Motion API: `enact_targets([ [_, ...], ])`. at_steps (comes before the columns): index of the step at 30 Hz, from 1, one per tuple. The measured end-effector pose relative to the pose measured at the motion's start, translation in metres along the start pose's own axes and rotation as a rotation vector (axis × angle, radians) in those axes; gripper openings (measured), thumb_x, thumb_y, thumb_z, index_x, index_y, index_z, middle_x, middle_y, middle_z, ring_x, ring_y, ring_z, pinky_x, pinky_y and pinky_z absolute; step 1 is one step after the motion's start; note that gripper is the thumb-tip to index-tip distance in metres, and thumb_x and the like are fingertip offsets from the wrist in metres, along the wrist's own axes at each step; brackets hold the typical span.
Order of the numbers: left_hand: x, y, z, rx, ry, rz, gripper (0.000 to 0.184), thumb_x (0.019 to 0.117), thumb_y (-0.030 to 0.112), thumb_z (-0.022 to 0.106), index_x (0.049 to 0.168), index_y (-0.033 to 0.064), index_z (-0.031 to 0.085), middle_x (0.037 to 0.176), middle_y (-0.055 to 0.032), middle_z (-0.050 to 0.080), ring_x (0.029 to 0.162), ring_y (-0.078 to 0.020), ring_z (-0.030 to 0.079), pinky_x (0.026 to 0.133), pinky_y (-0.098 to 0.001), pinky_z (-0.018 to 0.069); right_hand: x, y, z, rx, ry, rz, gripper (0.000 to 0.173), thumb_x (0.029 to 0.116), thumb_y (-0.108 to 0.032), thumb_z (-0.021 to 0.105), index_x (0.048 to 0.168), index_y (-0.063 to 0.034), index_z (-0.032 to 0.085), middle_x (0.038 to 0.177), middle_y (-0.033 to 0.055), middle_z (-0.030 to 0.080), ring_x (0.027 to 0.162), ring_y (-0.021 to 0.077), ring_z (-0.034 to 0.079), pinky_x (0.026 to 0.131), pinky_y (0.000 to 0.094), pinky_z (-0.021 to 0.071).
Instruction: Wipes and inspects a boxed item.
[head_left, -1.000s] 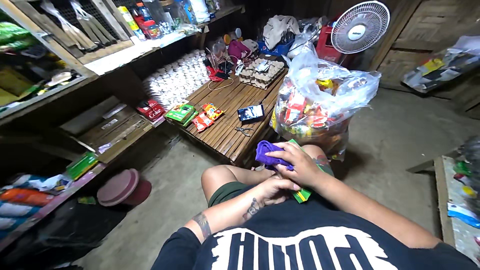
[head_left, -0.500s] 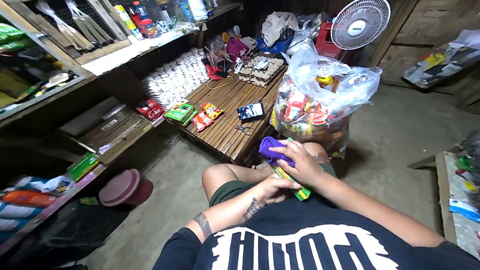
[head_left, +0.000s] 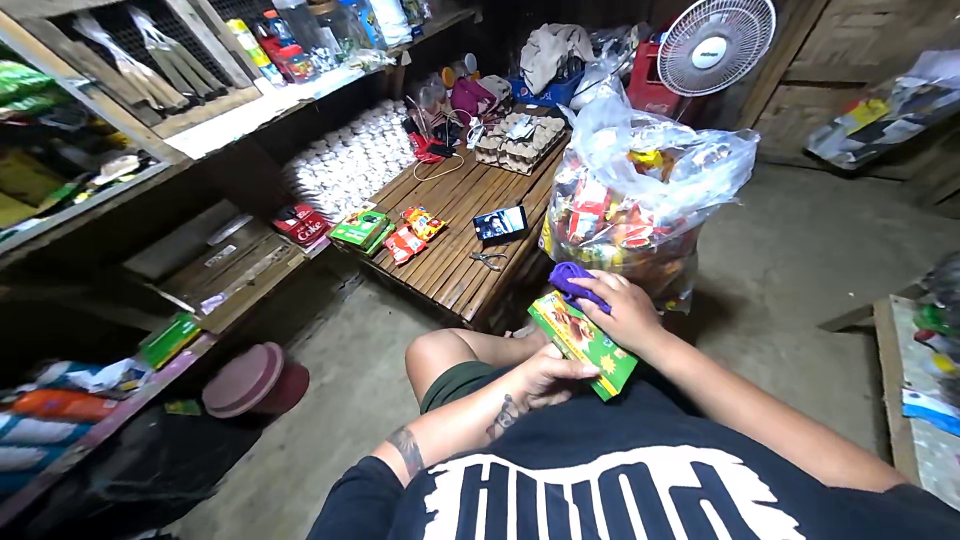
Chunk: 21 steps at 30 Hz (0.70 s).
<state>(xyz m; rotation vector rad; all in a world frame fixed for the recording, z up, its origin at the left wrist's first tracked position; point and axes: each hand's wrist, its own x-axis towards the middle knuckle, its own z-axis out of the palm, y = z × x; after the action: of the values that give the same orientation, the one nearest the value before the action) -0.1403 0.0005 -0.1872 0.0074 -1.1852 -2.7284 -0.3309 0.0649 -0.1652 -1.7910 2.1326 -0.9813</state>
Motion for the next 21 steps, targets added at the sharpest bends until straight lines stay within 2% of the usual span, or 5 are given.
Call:
enact_targets([
  [4, 0.0, -0.003, -0.004, -0.017, -0.012, 0.031, 0.036, 0.0818, -0.002, 0.072, 0.115, 0.0109, 0.066, 0.107, -0.0043, 0.075, 0.099, -0.0143, 0.072, 0.092, -0.036, 0.0578, -0.02, -0.01, 0.0, 0.063, -0.008, -0.152, 0.042, 0.0999, -0.032, 0.05, 0.135, -0.0172, 0.067, 0.141, 0.0183, 0.06, 0.133, 0.0377, 0.054, 0.108, 0.0567, 0.0411],
  [8, 0.0, -0.002, -0.004, 0.011, 0.008, 0.038, 0.028, 0.0802, 0.0, 0.073, 0.105, 0.0114, 0.072, 0.101, -0.0033, 0.076, 0.093, -0.0115, 0.072, 0.087, -0.0326, 0.0586, -0.032, -0.011, -0.004, 0.127, 0.039, -0.393, 0.037, 0.0984, -0.032, 0.054, 0.13, -0.0206, 0.069, 0.135, 0.0157, 0.064, 0.128, 0.0311, 0.058, 0.107, 0.0498, 0.0455],
  [10, 0.001, -0.002, -0.004, -0.027, -0.012, 0.056, 0.033, 0.08, -0.002, 0.072, 0.111, 0.0091, 0.069, 0.106, -0.0055, 0.075, 0.098, -0.015, 0.072, 0.091, -0.0367, 0.0577, -0.028, -0.005, -0.01, 0.131, 0.022, -0.435, 0.036, 0.0975, -0.031, 0.055, 0.13, -0.0214, 0.069, 0.135, 0.014, 0.064, 0.128, 0.0293, 0.057, 0.108, 0.0489, 0.0428],
  [16, 0.002, -0.001, -0.002, -0.093, 0.065, 0.073, 0.034, 0.0804, -0.003, 0.072, 0.112, 0.0092, 0.066, 0.104, -0.0078, 0.076, 0.096, -0.0192, 0.074, 0.089, -0.0404, 0.059, -0.012, 0.018, -0.014, 0.068, -0.081, -0.087, 0.043, 0.1006, -0.034, 0.052, 0.138, -0.0158, 0.065, 0.144, 0.0191, 0.057, 0.136, 0.0386, 0.05, 0.112, 0.0552, 0.0395],
  [21, 0.001, -0.002, -0.005, -0.127, 0.121, 0.076, 0.036, 0.0811, -0.002, 0.072, 0.113, 0.009, 0.061, 0.103, -0.0089, 0.075, 0.094, -0.0203, 0.074, 0.087, -0.0406, 0.0598, -0.027, 0.014, -0.008, 0.112, -0.036, -0.24, 0.041, 0.0987, -0.033, 0.052, 0.131, -0.0161, 0.07, 0.136, 0.0183, 0.063, 0.13, 0.0363, 0.056, 0.107, 0.0539, 0.0438],
])
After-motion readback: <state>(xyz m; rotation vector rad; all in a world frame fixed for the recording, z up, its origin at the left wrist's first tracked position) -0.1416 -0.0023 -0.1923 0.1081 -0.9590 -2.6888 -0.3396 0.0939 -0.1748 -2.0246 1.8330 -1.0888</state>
